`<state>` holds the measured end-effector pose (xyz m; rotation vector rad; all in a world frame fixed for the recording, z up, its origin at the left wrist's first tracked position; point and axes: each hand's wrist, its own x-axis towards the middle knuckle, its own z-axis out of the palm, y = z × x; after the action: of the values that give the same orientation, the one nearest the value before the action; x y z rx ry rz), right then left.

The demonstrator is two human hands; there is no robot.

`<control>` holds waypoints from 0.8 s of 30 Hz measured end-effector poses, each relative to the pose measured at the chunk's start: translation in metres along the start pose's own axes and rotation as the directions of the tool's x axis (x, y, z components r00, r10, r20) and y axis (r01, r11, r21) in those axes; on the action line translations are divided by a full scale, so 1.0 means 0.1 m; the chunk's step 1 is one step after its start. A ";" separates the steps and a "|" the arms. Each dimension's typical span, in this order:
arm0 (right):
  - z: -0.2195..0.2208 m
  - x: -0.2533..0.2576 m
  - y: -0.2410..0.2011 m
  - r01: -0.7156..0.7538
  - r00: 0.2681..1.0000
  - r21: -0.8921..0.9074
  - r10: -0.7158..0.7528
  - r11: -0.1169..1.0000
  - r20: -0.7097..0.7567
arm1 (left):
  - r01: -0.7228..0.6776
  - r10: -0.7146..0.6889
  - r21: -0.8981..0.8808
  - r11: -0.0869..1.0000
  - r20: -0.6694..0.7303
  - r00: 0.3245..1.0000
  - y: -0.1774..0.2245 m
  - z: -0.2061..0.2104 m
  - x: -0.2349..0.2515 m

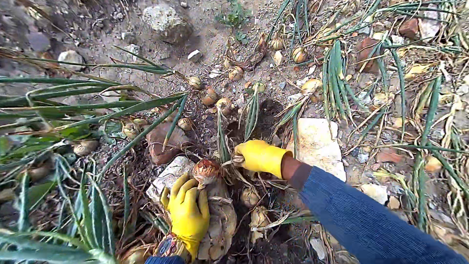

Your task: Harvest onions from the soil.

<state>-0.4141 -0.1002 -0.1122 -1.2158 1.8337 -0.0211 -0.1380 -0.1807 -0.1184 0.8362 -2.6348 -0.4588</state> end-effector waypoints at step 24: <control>-0.42 1.69 -0.05 0.234 0.766 0.432 0.109 0.871 -0.633 | -0.009 0.010 -0.021 1.000 0.058 0.998 -0.09 -0.03 -0.09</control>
<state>-0.4565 -0.2460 -0.1976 -0.9501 2.1640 -1.0121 -0.1254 -0.1835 -0.1214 0.8153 -2.6805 -0.5147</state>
